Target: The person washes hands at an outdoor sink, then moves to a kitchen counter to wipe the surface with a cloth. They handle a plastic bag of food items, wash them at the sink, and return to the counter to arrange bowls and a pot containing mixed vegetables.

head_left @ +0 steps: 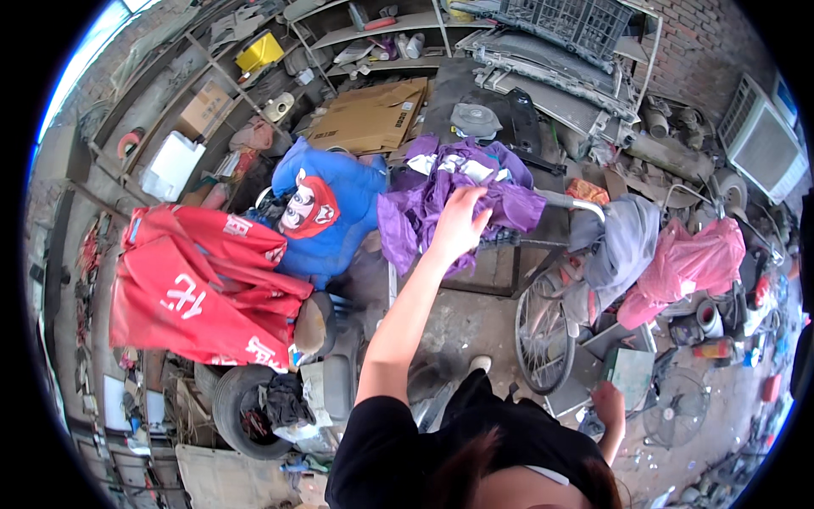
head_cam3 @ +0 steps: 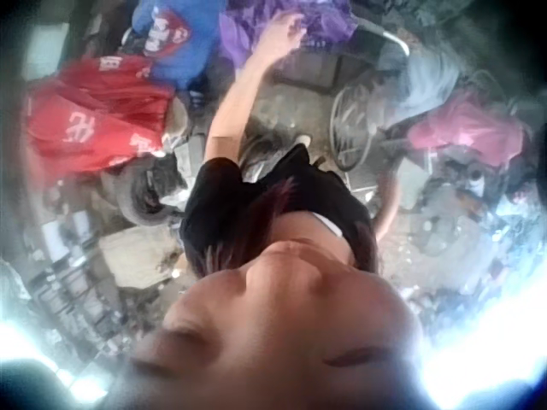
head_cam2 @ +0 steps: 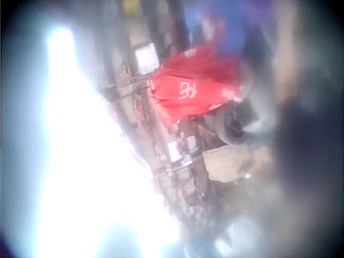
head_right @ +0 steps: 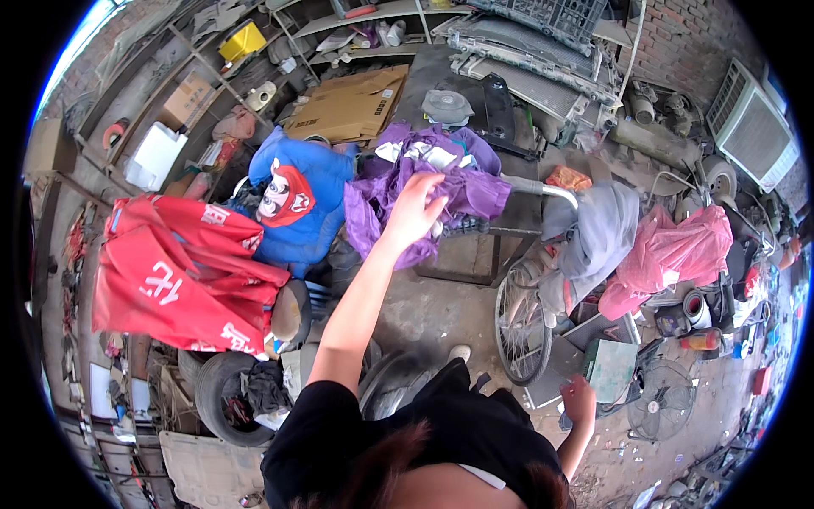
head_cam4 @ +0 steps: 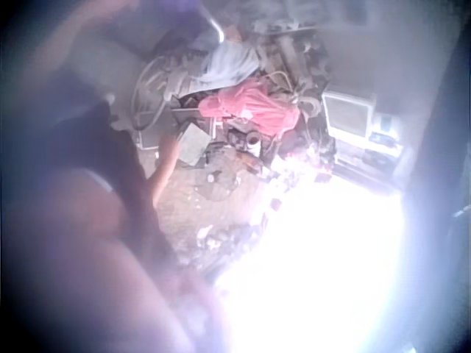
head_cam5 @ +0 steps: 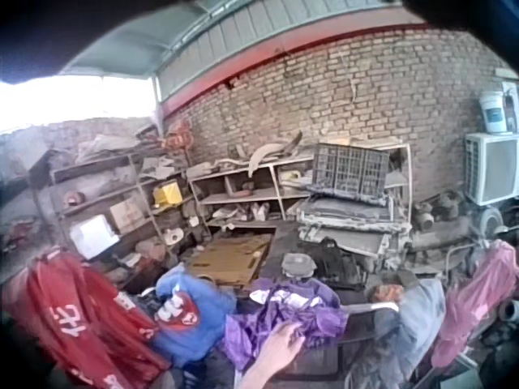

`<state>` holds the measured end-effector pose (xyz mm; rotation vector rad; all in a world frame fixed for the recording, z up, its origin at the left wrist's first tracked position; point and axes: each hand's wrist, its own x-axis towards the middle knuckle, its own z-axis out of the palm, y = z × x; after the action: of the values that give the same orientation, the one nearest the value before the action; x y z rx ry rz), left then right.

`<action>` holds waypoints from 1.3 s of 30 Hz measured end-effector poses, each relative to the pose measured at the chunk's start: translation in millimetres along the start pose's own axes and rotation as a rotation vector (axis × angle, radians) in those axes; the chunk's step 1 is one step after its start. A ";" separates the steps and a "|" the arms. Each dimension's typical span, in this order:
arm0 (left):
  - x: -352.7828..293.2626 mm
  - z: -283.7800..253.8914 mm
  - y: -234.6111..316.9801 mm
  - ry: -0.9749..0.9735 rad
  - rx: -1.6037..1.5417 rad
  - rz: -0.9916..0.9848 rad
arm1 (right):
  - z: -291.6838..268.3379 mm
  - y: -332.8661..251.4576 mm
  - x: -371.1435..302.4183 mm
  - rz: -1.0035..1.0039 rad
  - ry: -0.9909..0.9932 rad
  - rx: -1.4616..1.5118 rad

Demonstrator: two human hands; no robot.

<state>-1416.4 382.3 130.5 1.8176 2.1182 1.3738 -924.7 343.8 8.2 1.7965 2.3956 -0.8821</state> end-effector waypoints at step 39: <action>-328.3 292.3 399.8 -1.220 -1.040 -0.804 | 40.2 223.7 -408.5 0.908 0.361 0.312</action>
<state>-842.9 258.3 37.3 0.7617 0.9066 0.5776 -600.4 7.2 19.2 2.9456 1.2590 -0.8561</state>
